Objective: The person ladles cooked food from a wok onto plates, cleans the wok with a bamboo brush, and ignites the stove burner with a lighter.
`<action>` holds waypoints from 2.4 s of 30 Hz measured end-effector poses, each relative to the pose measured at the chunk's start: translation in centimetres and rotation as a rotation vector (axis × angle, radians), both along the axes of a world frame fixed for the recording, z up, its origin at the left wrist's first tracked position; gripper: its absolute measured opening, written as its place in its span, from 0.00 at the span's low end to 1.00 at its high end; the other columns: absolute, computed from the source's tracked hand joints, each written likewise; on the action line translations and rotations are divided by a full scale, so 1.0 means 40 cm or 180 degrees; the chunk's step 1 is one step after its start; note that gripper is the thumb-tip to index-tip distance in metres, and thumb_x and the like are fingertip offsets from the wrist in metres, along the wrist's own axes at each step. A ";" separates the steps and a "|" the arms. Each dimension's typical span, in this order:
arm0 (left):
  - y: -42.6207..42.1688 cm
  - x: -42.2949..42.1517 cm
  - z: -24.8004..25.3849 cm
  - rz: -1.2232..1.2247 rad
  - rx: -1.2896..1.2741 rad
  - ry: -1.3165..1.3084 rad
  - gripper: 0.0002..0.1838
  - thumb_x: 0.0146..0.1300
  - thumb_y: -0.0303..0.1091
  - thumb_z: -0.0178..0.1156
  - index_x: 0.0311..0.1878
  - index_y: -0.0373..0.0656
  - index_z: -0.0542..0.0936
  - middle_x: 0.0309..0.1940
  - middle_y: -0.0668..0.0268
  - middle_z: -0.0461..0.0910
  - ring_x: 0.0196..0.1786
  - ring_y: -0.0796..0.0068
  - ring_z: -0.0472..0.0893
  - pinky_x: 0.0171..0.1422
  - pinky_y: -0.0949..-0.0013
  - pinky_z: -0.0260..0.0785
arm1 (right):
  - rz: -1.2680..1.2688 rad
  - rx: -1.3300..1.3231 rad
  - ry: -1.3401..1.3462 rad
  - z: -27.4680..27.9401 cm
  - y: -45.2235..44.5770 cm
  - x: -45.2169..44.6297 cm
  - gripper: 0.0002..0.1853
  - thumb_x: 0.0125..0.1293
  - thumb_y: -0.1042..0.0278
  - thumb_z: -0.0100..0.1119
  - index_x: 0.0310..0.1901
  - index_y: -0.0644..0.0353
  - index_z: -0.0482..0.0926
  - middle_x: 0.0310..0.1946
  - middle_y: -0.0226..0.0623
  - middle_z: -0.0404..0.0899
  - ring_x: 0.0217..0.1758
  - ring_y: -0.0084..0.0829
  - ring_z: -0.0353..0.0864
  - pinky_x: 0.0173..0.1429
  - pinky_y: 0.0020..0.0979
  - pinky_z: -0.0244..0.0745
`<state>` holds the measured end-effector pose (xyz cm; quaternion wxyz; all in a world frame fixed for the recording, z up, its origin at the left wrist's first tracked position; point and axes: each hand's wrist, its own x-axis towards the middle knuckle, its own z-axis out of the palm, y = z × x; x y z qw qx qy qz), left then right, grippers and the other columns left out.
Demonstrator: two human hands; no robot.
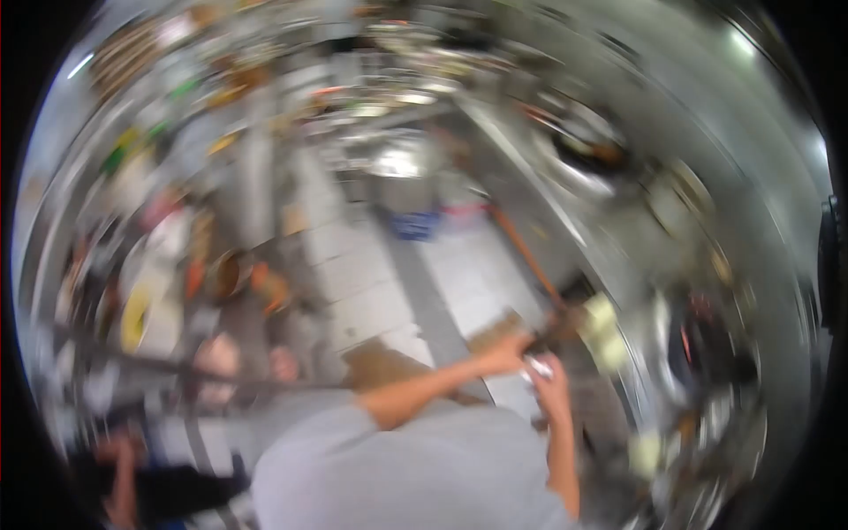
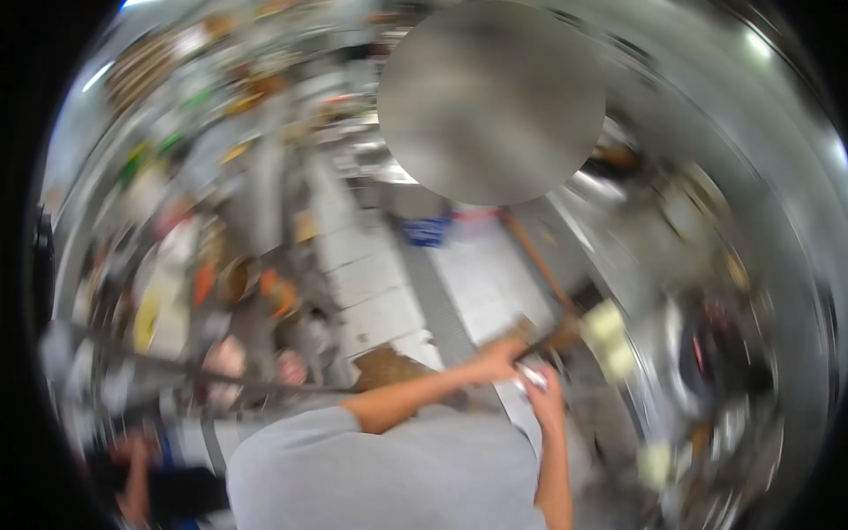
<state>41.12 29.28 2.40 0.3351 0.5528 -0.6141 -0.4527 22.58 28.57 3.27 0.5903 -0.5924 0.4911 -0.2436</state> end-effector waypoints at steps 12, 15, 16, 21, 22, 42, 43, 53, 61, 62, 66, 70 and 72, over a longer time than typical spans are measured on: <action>-0.046 -0.131 -0.028 -0.0164 0.0516 0.0466 0.09 0.61 0.28 0.60 0.37 0.38 0.69 0.24 0.66 0.74 0.23 0.78 0.75 0.26 0.73 0.70 | -0.0678 -0.0497 0.0186 -0.081 0.003 -0.137 0.13 0.57 0.68 0.59 0.43 0.60 0.75 0.33 0.36 0.76 0.38 0.25 0.74 0.41 0.29 0.71; -0.080 -0.165 -0.031 -0.0417 0.0728 0.0681 0.10 0.62 0.32 0.61 0.38 0.39 0.70 0.23 0.66 0.73 0.20 0.78 0.74 0.25 0.73 0.69 | -0.0915 -0.0400 -0.0622 -0.069 0.004 -0.170 0.12 0.63 0.68 0.61 0.47 0.60 0.75 0.39 0.32 0.78 0.43 0.22 0.76 0.47 0.27 0.74; -0.091 -0.180 -0.012 -0.0573 0.0856 0.0754 0.11 0.63 0.33 0.61 0.38 0.39 0.70 0.22 0.66 0.74 0.20 0.79 0.75 0.25 0.74 0.68 | -0.0826 0.0000 -0.0635 -0.105 -0.012 -0.202 0.12 0.66 0.68 0.60 0.49 0.60 0.74 0.38 0.33 0.78 0.42 0.21 0.76 0.46 0.25 0.74; -0.155 -0.283 0.027 -0.0050 0.0874 0.1003 0.09 0.64 0.32 0.59 0.37 0.40 0.69 0.20 0.66 0.75 0.20 0.78 0.74 0.23 0.75 0.65 | -0.1679 0.0672 -0.1831 -0.025 -0.050 -0.371 0.09 0.65 0.66 0.60 0.41 0.59 0.72 0.34 0.36 0.78 0.33 0.24 0.76 0.34 0.29 0.76; -0.164 -0.301 0.030 0.0108 0.0911 0.0954 0.08 0.64 0.31 0.58 0.37 0.40 0.69 0.20 0.66 0.75 0.19 0.79 0.73 0.22 0.75 0.65 | -0.1783 0.0592 -0.1824 -0.028 -0.061 -0.431 0.09 0.65 0.66 0.60 0.41 0.59 0.72 0.34 0.36 0.78 0.33 0.24 0.76 0.34 0.29 0.76; 0.115 -0.115 -0.238 0.1510 0.1446 -0.1234 0.09 0.59 0.25 0.58 0.41 0.40 0.70 0.23 0.63 0.76 0.20 0.74 0.75 0.20 0.70 0.67 | -0.1941 -0.1184 0.2764 -0.654 -0.522 -1.433 0.11 0.53 0.65 0.63 0.37 0.60 0.78 0.34 0.50 0.80 0.43 0.52 0.79 0.47 0.47 0.74; 0.135 -0.135 -0.216 0.1431 0.1543 -0.1540 0.09 0.59 0.26 0.58 0.42 0.39 0.70 0.23 0.62 0.76 0.21 0.72 0.76 0.22 0.67 0.69 | -0.1937 -0.1172 0.2736 -0.654 -0.536 -1.416 0.11 0.53 0.65 0.63 0.37 0.60 0.78 0.34 0.50 0.80 0.43 0.52 0.79 0.47 0.47 0.74; 0.324 -0.005 -0.377 0.0862 0.1838 -0.1931 0.11 0.60 0.28 0.57 0.45 0.36 0.71 0.23 0.59 0.76 0.25 0.68 0.78 0.26 0.63 0.70 | -0.1574 -0.1198 0.1553 -0.368 -0.403 -1.352 0.11 0.60 0.74 0.55 0.45 0.59 0.75 0.37 0.45 0.80 0.39 0.42 0.80 0.47 0.35 0.73; 0.236 0.092 -0.623 0.0791 0.1394 -0.1577 0.13 0.60 0.28 0.57 0.47 0.34 0.71 0.23 0.58 0.76 0.27 0.66 0.79 0.29 0.62 0.70 | -0.1033 -0.2117 0.2329 -0.314 -0.161 -1.160 0.23 0.58 0.79 0.48 0.57 0.61 0.74 0.59 0.44 0.73 0.67 0.49 0.66 0.71 0.44 0.58; 0.219 0.099 -0.641 0.0839 0.1319 -0.1529 0.13 0.60 0.28 0.57 0.47 0.34 0.71 0.23 0.58 0.76 0.27 0.66 0.79 0.29 0.62 0.70 | -0.1029 -0.2127 0.2350 -0.307 -0.142 -1.114 0.23 0.58 0.79 0.48 0.57 0.61 0.74 0.59 0.44 0.73 0.67 0.49 0.66 0.71 0.44 0.58; 0.136 0.090 -0.610 0.1027 0.1158 -0.1709 0.16 0.48 0.35 0.69 0.34 0.36 0.74 0.22 0.52 0.79 0.26 0.55 0.81 0.33 0.56 0.70 | -0.0944 -0.2597 0.3321 -0.267 -0.103 -0.973 0.26 0.60 0.75 0.46 0.63 0.65 0.67 0.65 0.45 0.67 0.71 0.47 0.60 0.72 0.48 0.56; 0.108 0.032 -0.485 0.1068 0.1208 -0.0982 0.16 0.49 0.35 0.67 0.34 0.34 0.73 0.22 0.52 0.80 0.26 0.55 0.81 0.30 0.56 0.70 | -0.0710 -0.2436 0.4382 -0.282 -0.111 -0.982 0.26 0.62 0.72 0.46 0.64 0.62 0.65 0.68 0.41 0.63 0.73 0.45 0.57 0.71 0.52 0.54; 0.105 0.035 -0.494 0.1007 0.1204 -0.0701 0.16 0.50 0.35 0.67 0.35 0.34 0.73 0.23 0.51 0.80 0.26 0.55 0.81 0.29 0.56 0.70 | -0.0550 -0.2108 0.4648 -0.280 -0.145 -1.021 0.23 0.63 0.71 0.46 0.61 0.60 0.67 0.68 0.40 0.63 0.73 0.44 0.57 0.71 0.53 0.54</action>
